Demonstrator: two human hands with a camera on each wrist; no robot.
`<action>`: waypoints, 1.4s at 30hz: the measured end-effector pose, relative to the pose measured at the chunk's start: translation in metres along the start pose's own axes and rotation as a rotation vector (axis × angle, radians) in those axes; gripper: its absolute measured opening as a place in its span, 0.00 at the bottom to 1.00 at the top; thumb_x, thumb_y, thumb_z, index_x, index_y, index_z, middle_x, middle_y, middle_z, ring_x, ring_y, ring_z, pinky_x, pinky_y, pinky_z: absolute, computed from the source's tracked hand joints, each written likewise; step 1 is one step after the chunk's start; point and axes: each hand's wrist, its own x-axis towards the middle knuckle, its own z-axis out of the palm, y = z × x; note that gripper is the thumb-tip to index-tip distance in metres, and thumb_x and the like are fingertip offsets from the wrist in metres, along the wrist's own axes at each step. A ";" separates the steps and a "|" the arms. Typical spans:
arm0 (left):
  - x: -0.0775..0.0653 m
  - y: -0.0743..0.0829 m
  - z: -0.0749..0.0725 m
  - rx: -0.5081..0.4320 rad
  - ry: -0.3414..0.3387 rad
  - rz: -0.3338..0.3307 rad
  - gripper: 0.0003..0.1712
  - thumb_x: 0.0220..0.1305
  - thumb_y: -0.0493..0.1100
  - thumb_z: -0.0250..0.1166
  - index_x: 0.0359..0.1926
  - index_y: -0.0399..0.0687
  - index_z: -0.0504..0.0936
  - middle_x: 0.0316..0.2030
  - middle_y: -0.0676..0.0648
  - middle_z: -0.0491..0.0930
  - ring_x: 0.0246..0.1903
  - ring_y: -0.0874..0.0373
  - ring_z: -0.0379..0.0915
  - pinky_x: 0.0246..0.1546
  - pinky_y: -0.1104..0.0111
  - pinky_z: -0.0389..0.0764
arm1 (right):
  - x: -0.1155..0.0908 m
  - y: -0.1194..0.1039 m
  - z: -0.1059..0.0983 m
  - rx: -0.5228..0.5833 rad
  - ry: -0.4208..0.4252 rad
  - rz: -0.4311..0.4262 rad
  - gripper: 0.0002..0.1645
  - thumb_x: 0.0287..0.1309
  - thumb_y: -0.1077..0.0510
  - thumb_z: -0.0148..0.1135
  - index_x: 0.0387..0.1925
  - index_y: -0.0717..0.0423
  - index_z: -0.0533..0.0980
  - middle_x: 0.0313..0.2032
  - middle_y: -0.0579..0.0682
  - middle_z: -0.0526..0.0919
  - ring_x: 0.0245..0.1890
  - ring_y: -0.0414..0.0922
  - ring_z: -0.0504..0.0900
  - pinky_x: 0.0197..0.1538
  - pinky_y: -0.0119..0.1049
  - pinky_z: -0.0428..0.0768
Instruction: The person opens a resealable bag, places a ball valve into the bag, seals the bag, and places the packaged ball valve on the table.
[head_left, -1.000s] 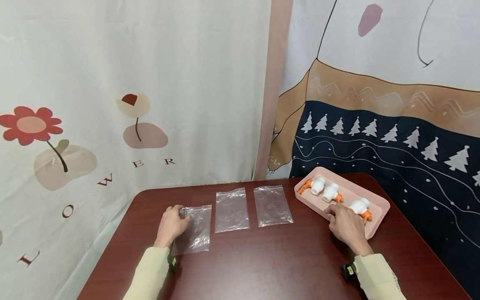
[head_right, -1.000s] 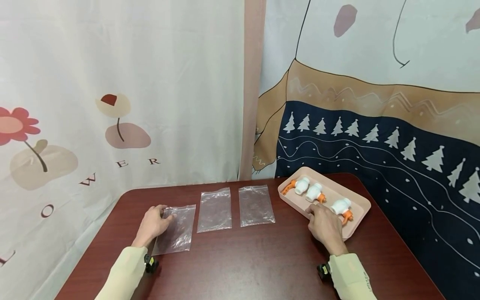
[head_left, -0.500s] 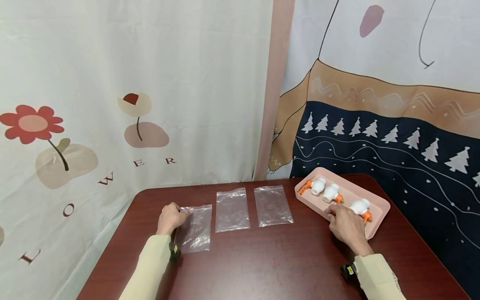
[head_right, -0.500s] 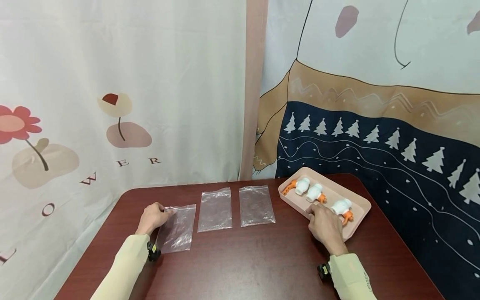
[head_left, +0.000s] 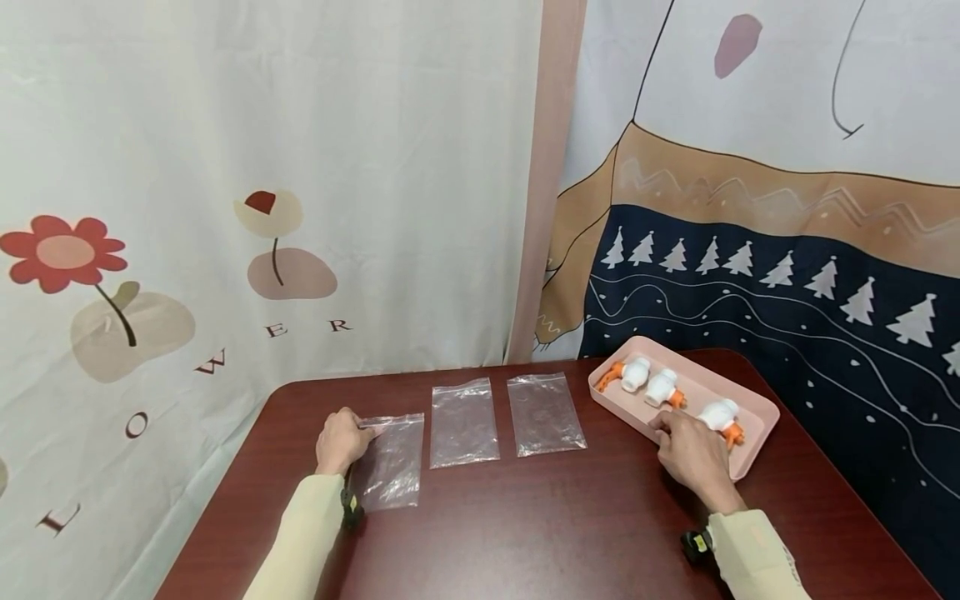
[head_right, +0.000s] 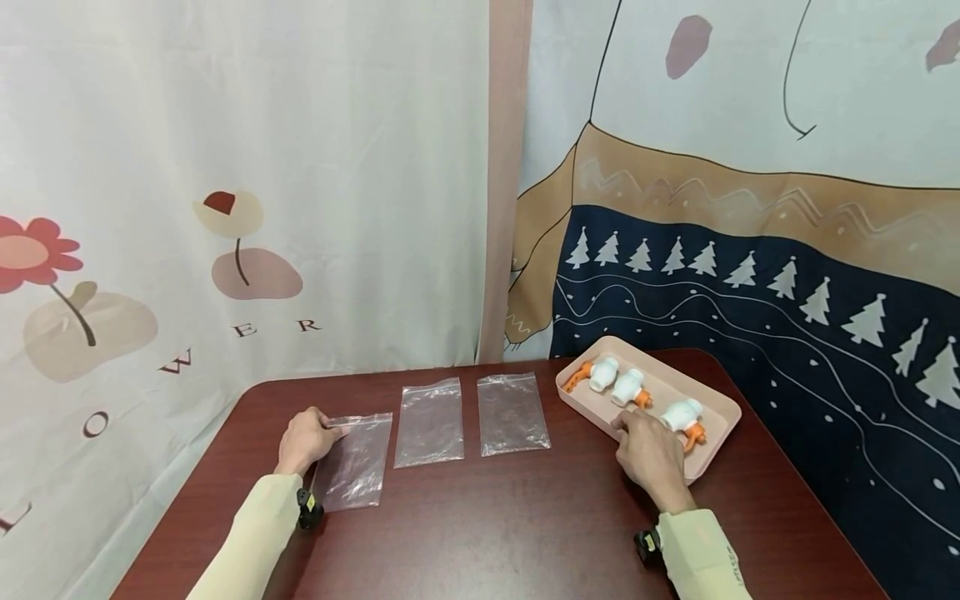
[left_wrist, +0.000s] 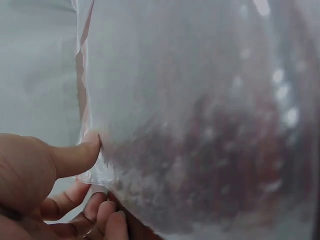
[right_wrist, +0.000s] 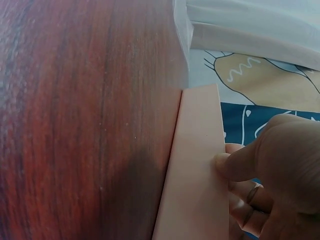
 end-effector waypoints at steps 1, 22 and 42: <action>0.000 -0.001 0.001 -0.005 0.011 0.003 0.18 0.61 0.45 0.72 0.38 0.34 0.78 0.38 0.34 0.78 0.37 0.41 0.77 0.39 0.47 0.81 | 0.000 0.000 0.000 -0.001 0.000 0.001 0.09 0.61 0.65 0.61 0.39 0.55 0.85 0.40 0.57 0.88 0.31 0.50 0.81 0.27 0.45 0.75; -0.006 -0.015 -0.003 -0.206 0.074 0.047 0.07 0.67 0.39 0.69 0.36 0.38 0.82 0.30 0.41 0.83 0.29 0.51 0.76 0.29 0.66 0.73 | -0.001 0.000 0.000 0.001 0.012 0.002 0.09 0.61 0.65 0.61 0.39 0.54 0.85 0.41 0.57 0.88 0.33 0.53 0.83 0.28 0.49 0.78; -0.017 0.005 -0.018 -0.425 0.121 0.086 0.07 0.71 0.38 0.66 0.42 0.37 0.82 0.39 0.35 0.86 0.28 0.58 0.82 0.25 0.73 0.80 | -0.001 0.001 0.001 0.007 0.021 0.020 0.10 0.62 0.64 0.60 0.39 0.54 0.86 0.41 0.56 0.88 0.32 0.51 0.83 0.30 0.49 0.78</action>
